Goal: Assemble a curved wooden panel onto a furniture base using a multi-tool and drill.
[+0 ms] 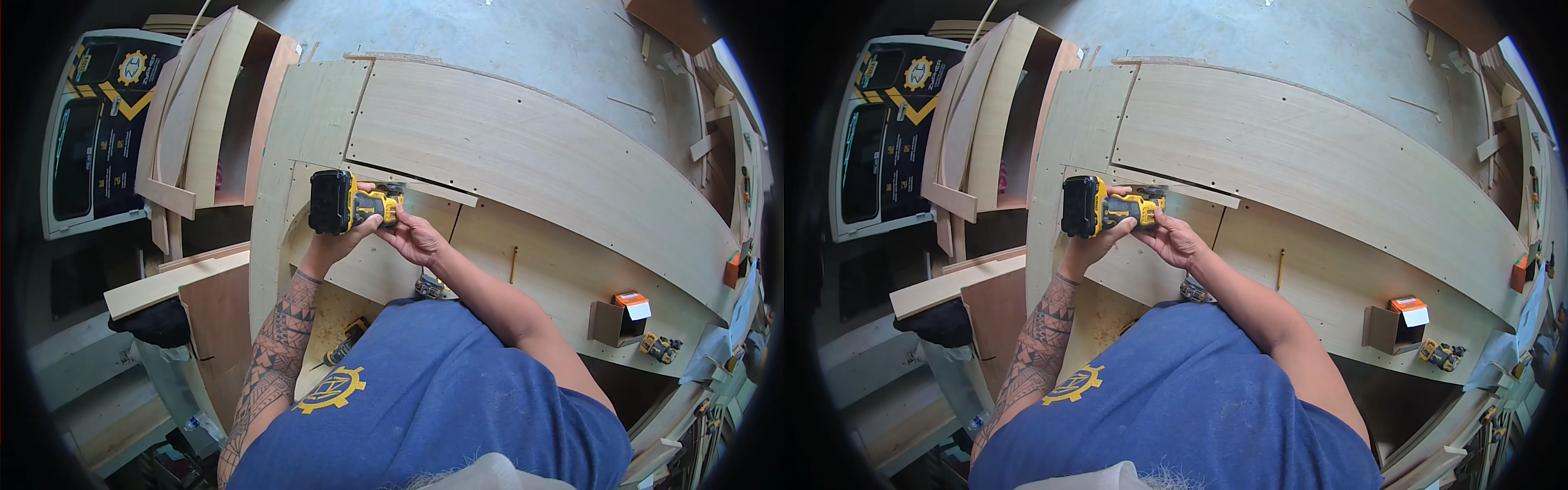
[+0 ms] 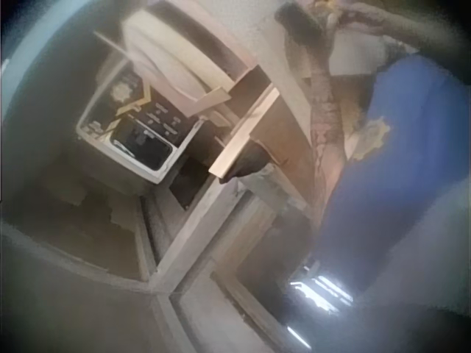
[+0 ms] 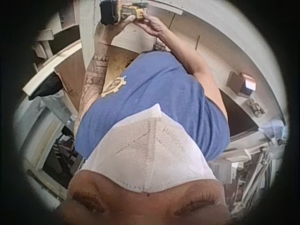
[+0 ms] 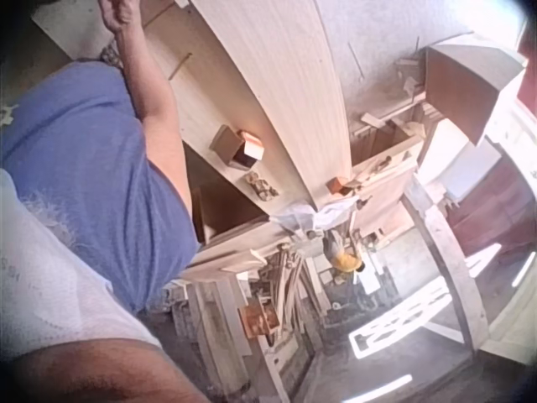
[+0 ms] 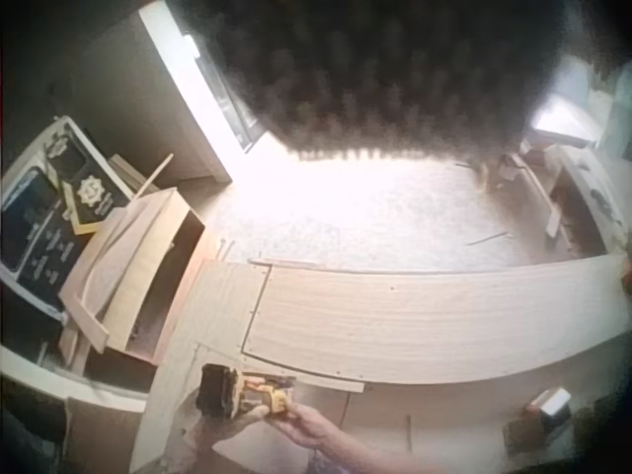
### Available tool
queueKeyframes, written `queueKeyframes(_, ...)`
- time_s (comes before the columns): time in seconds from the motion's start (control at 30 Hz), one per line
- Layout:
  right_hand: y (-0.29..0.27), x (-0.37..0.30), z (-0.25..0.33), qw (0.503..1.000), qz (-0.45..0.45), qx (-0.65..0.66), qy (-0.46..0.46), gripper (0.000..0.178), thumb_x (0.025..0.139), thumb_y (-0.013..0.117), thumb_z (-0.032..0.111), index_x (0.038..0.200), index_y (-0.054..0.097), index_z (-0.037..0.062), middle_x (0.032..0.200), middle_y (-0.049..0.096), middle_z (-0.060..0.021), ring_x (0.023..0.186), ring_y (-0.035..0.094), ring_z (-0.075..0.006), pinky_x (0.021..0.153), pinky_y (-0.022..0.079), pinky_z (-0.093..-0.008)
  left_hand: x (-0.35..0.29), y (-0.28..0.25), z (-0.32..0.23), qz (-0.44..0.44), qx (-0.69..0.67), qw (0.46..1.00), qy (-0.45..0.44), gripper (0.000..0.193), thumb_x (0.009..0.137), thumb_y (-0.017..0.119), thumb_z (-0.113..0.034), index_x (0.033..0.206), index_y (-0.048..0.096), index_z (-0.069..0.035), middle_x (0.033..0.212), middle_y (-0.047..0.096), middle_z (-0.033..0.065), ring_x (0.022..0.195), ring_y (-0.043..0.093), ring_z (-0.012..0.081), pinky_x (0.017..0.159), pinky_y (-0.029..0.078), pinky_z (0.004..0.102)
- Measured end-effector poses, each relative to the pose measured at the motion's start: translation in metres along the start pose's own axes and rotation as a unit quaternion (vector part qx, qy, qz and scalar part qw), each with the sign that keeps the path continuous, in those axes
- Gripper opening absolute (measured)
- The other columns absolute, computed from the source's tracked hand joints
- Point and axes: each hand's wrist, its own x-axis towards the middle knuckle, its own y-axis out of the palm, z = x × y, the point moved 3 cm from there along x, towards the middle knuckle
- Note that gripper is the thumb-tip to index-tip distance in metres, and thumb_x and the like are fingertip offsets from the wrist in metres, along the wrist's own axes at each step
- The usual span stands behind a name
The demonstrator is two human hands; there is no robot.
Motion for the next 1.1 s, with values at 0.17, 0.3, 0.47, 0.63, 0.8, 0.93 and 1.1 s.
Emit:
queueKeyframes(0.17, 0.004, -0.003, -0.002, 0.999, 0.005, 0.037, 0.026, 0.054, 0.11, 0.054, 0.027, 0.149, 0.036, -0.0055, 0.146, 0.051, -0.0215, 0.139, 0.054, -0.0329, 0.123, 0.046, -0.0477, -0.004, 0.002, -0.006, -0.014, 0.022, 1.0, 0.009, 0.053, 0.089, 0.081, -0.009, 0.136, 0.055, -0.003, 0.127, 0.065, 0.0089, 0.114, 0.066, 0.0167, 0.097, 0.057, 0.0329)
queueKeyframes(0.3, 0.012, -0.007, 0.0, 0.999, 0.016, 0.035, 0.018, 0.053, 0.111, 0.053, 0.027, 0.15, 0.036, -0.0052, 0.147, 0.051, -0.0211, 0.139, 0.054, -0.0326, 0.122, 0.046, -0.0476, -0.004, 0.003, -0.019, -0.015, 0.007, 1.0, -0.019, 0.053, 0.089, 0.081, -0.008, 0.135, 0.055, -0.003, 0.129, 0.064, 0.0095, 0.117, 0.065, 0.0174, 0.099, 0.056, 0.0332)
queueKeyframes(0.47, 0.019, -0.013, 0.003, 1.0, 0.021, 0.011, 0.019, 0.051, 0.111, 0.053, 0.028, 0.147, 0.041, -0.0054, 0.146, 0.053, -0.0209, 0.138, 0.055, -0.0329, 0.122, 0.047, -0.0481, -0.004, 0.0, -0.021, -0.007, -0.012, 1.0, -0.012, 0.05, 0.09, 0.078, -0.002, 0.133, 0.054, -0.004, 0.137, 0.06, 0.0152, 0.126, 0.062, 0.0238, 0.107, 0.054, 0.0384)
queueKeyframes(0.63, 0.021, -0.022, 0.008, 1.0, 0.014, 0.016, 0.009, 0.05, 0.111, 0.053, 0.028, 0.146, 0.042, -0.0054, 0.146, 0.054, -0.0208, 0.138, 0.055, -0.0327, 0.121, 0.047, -0.0482, -0.001, 0.009, -0.023, -0.001, -0.01, 1.0, -0.017, 0.051, 0.09, 0.08, -0.005, 0.134, 0.054, -0.004, 0.136, 0.061, 0.014, 0.125, 0.062, 0.0226, 0.105, 0.055, 0.0375)
queueKeyframes(0.8, 0.017, -0.02, 0.01, 1.0, 0.021, 0.018, 0.006, 0.049, 0.111, 0.053, 0.028, 0.146, 0.043, -0.0049, 0.145, 0.054, -0.02, 0.137, 0.056, -0.0322, 0.121, 0.047, -0.048, 0.002, 0.012, -0.021, 0.018, 0.023, 0.999, -0.02, 0.05, 0.09, 0.079, -0.004, 0.133, 0.053, -0.004, 0.138, 0.06, 0.0164, 0.125, 0.062, 0.0229, 0.105, 0.056, 0.0378)
queueKeyframes(0.93, 0.01, -0.018, 0.01, 1.0, 0.011, 0.023, 0.003, 0.048, 0.111, 0.053, 0.028, 0.145, 0.044, -0.0046, 0.144, 0.055, -0.0194, 0.136, 0.057, -0.0309, 0.121, 0.047, -0.0478, 0.003, 0.017, -0.02, 0.015, 0.004, 0.999, -0.028, 0.05, 0.09, 0.079, -0.003, 0.133, 0.053, -0.004, 0.137, 0.061, 0.0159, 0.125, 0.062, 0.0225, 0.106, 0.056, 0.0374)
queueKeyframes(1.1, 0.006, -0.015, 0.008, 0.999, 0.023, 0.029, 0.006, 0.047, 0.111, 0.053, 0.028, 0.144, 0.045, -0.0045, 0.144, 0.055, -0.0192, 0.136, 0.057, -0.0302, 0.121, 0.048, -0.0476, 0.002, 0.017, -0.018, 0.015, 0.02, 1.0, -0.011, 0.05, 0.09, 0.079, -0.003, 0.133, 0.054, -0.004, 0.136, 0.061, 0.0149, 0.123, 0.063, 0.0214, 0.105, 0.056, 0.036)
